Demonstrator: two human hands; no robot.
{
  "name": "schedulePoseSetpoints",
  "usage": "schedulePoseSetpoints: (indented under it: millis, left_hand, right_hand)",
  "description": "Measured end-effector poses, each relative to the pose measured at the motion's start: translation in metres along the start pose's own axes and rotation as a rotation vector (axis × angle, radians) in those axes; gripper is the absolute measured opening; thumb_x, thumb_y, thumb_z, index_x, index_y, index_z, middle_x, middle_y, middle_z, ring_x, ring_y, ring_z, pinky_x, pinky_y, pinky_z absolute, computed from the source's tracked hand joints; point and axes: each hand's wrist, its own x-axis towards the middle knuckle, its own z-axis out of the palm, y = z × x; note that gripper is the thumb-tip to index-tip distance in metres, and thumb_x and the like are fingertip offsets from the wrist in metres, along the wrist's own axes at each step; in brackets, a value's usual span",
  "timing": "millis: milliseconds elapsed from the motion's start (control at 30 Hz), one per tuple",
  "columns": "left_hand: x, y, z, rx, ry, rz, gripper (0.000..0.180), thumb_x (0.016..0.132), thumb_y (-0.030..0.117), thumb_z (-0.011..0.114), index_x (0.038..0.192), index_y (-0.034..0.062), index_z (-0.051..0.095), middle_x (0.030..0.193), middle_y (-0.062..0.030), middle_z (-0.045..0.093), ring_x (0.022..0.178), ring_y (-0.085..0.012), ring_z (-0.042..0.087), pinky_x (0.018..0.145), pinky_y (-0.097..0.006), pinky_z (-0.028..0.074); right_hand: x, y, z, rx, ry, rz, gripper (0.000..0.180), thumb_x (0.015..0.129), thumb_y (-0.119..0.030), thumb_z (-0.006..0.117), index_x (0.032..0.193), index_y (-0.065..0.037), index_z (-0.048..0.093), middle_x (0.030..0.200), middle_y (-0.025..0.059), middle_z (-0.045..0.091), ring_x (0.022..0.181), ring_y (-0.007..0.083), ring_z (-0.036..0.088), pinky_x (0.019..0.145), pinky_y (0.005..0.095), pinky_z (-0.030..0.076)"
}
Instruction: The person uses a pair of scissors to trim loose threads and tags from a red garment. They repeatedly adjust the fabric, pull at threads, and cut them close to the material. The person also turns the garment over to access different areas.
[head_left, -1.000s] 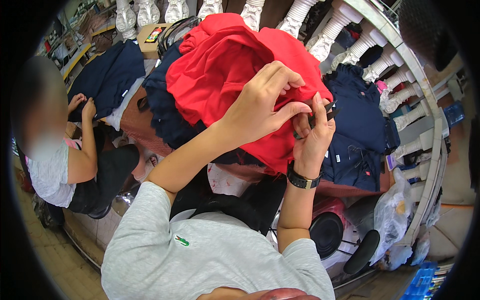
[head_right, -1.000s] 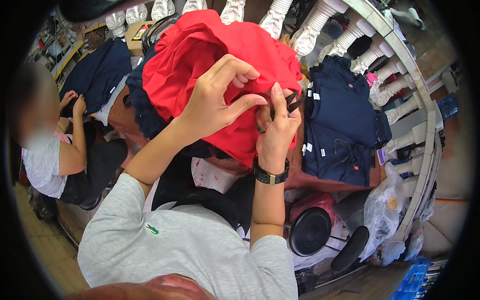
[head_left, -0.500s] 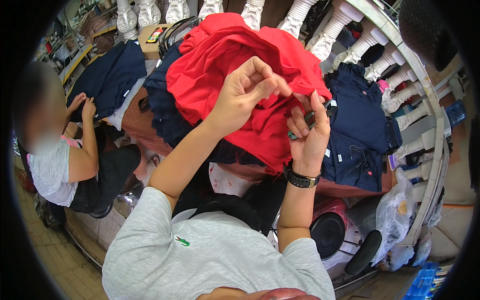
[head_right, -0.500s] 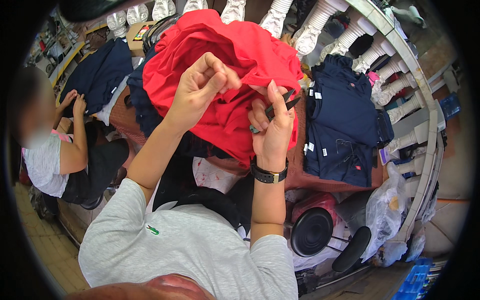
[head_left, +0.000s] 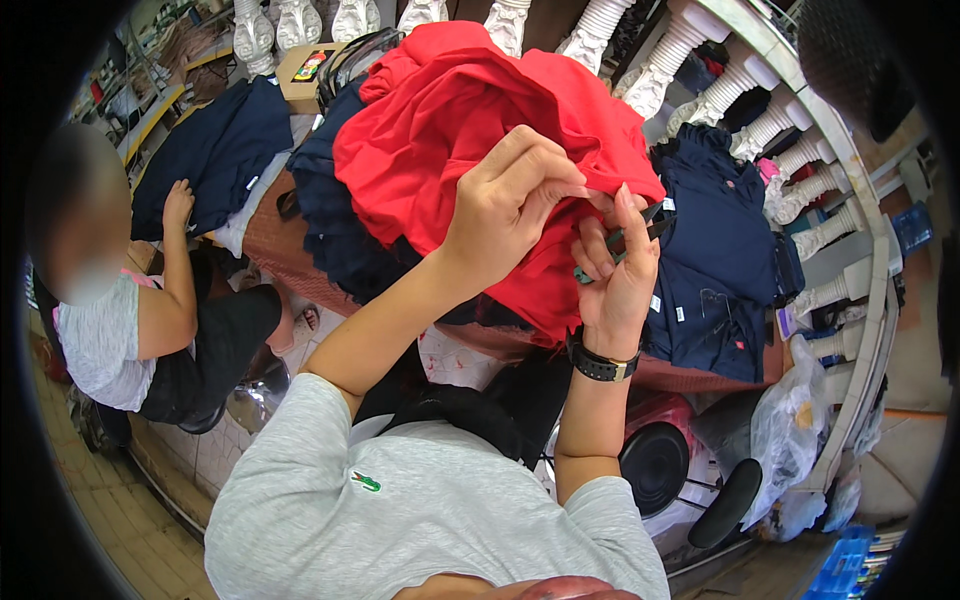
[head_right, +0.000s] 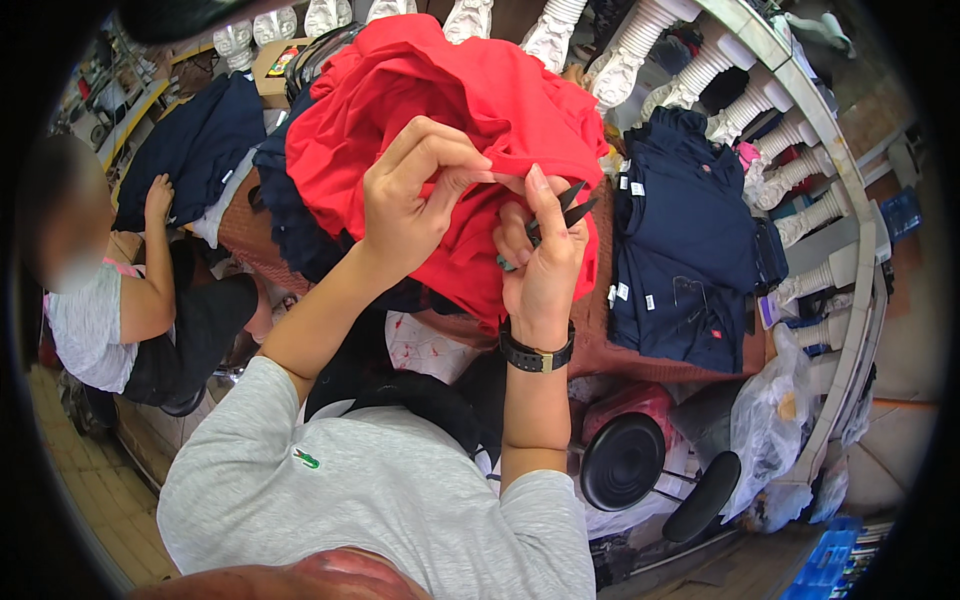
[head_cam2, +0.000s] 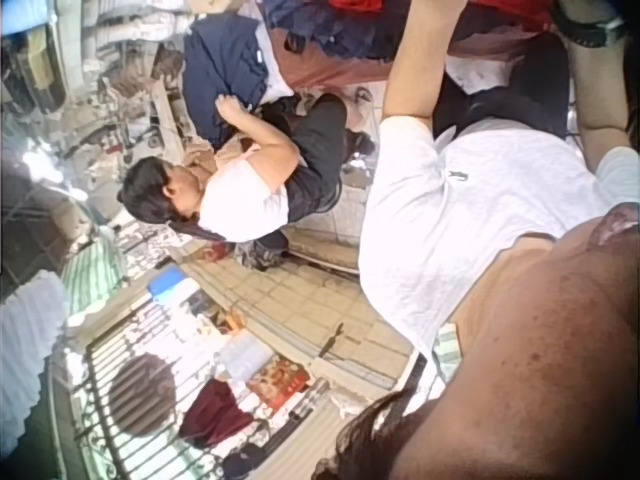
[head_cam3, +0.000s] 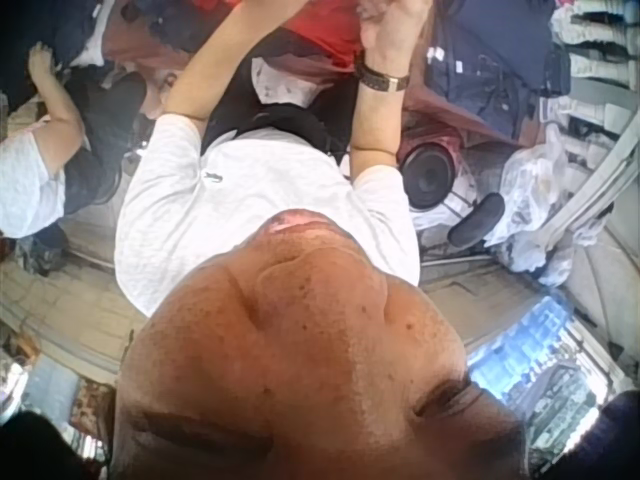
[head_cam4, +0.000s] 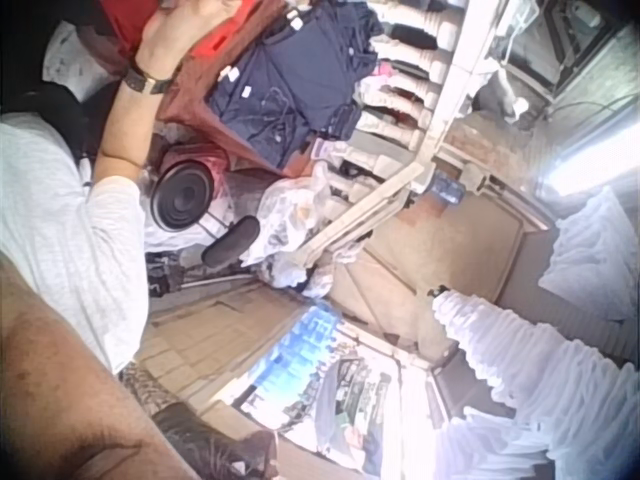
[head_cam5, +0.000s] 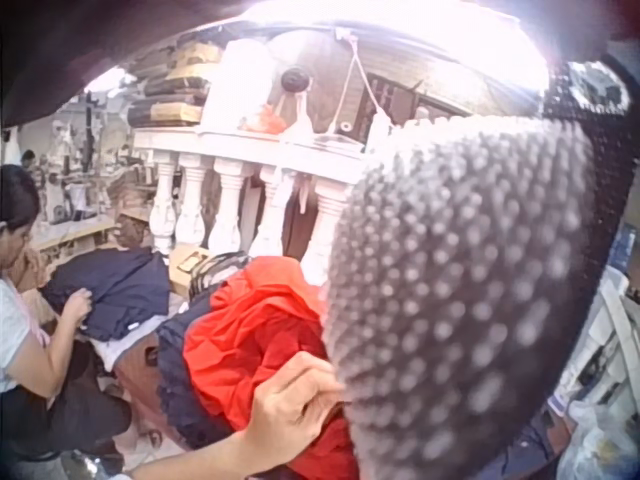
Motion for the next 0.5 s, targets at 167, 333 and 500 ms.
schedulePoseSetpoints:
  millis: [167, 333, 500]
  left_hand:
    - [-0.006, 0.019, -0.002, -0.215, -0.068, -0.135, 0.020, 0.089, 0.008, 0.071, 0.078, 0.0024, 0.055, 0.091, -0.0108, 0.059, 0.090, -0.0266, 0.059, 0.079, -0.036, 0.049]
    - [-0.019, 0.001, -0.030, -0.153, -0.200, 0.209, 0.031, 0.092, 0.024, 0.071, 0.077, 0.0051, 0.052, 0.093, -0.0121, 0.058, 0.087, -0.0294, 0.056, 0.080, -0.041, 0.048]
    - [-0.019, 0.015, -0.008, 0.010, 0.076, 0.063, 0.037, 0.078, 0.017, 0.087, 0.090, 0.0049, 0.053, 0.084, -0.0078, 0.051, 0.074, -0.0198, 0.054, 0.062, -0.028, 0.047]
  right_hand:
    - [0.003, 0.002, -0.011, 0.130, -0.036, 0.069, 0.013, 0.102, -0.022, 0.057, 0.092, -0.014, 0.054, 0.081, -0.0044, 0.054, 0.045, 0.0021, 0.030, 0.039, 0.0188, 0.023]
    - [0.004, 0.002, -0.014, 0.160, -0.057, 0.085, 0.011, 0.102, -0.022, 0.057, 0.094, -0.015, 0.054, 0.078, -0.0055, 0.045, 0.045, 0.0022, 0.029, 0.039, 0.0189, 0.022]
    - [0.004, 0.005, -0.012, 0.141, -0.051, 0.078, 0.012, 0.102, -0.021, 0.057, 0.093, -0.015, 0.054, 0.078, -0.0056, 0.045, 0.044, 0.0016, 0.029, 0.039, 0.0190, 0.021]
